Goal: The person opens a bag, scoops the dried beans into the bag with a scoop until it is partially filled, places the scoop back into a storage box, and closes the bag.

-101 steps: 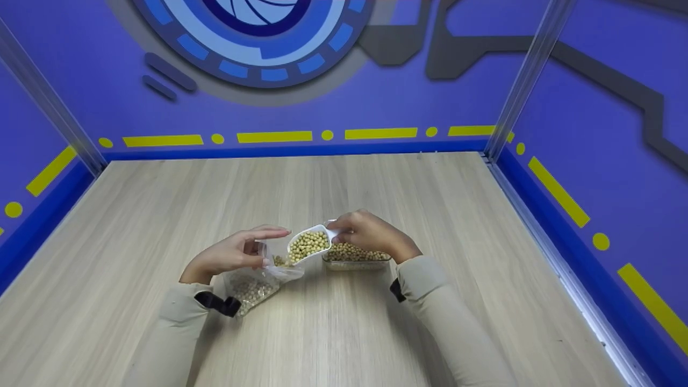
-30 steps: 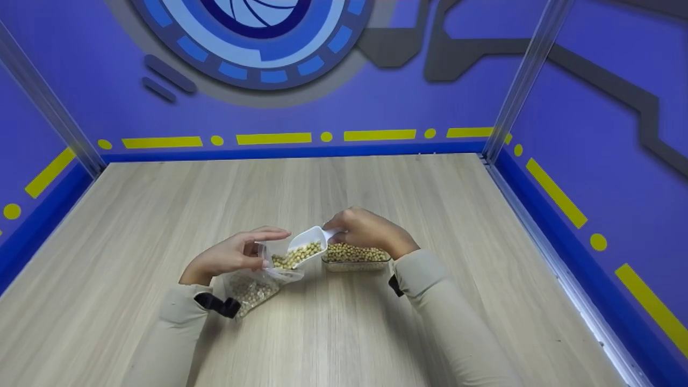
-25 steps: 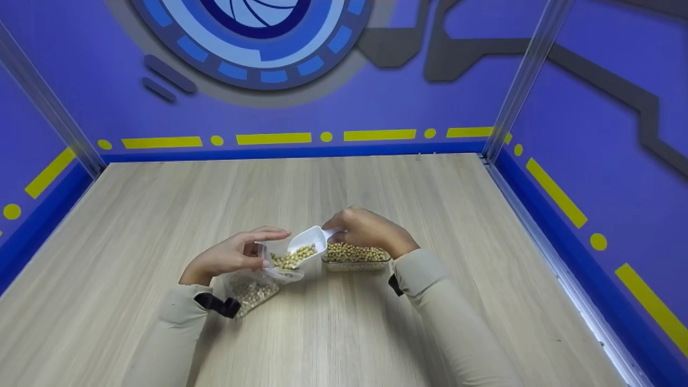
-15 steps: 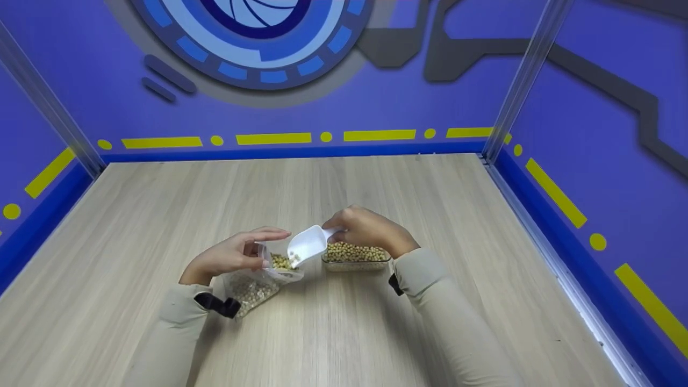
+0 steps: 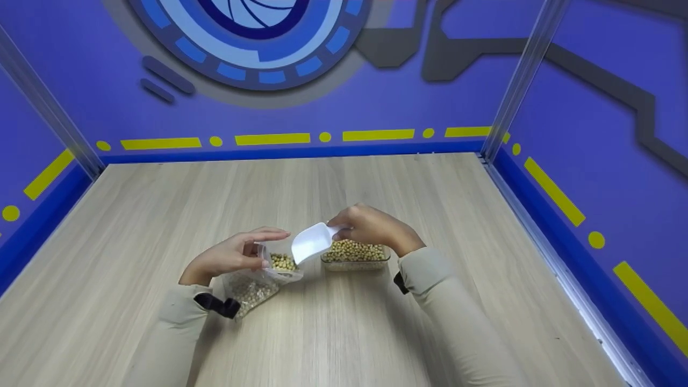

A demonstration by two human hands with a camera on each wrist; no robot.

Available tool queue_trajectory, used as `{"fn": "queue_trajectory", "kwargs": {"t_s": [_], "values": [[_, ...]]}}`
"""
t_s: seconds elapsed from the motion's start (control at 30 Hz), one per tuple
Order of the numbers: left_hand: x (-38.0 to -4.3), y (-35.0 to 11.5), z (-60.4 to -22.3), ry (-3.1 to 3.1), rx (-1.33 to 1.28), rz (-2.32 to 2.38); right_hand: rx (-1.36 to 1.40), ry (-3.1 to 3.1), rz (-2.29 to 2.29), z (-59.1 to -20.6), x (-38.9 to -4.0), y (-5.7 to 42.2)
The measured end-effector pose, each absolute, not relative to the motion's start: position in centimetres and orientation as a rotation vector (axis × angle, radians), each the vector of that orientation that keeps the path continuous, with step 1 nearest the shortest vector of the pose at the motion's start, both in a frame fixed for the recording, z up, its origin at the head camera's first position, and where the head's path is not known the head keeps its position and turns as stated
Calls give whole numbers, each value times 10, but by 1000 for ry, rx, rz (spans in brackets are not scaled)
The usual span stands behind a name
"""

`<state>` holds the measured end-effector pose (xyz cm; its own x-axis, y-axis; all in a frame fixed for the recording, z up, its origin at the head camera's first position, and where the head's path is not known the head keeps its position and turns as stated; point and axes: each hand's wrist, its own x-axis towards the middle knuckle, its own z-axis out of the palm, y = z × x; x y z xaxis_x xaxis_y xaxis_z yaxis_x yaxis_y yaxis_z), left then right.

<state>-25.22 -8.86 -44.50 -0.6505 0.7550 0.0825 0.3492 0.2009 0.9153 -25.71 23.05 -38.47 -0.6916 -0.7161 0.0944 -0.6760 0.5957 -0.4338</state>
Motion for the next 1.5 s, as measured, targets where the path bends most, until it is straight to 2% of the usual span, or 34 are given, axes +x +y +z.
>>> {"fn": "queue_trajectory", "kwargs": {"t_s": [0.53,0.97,1.5], "values": [[-252,-90,-448,2110,1020,1424,-1149,2733,-747,-385,-262,262],[-252,-89,-448,2100,1014,1423,-940,2810,-747,-388,-260,289],[-253,-88,-447,2113,1017,1413,-969,2927,-480,-388,-251,309]]}}
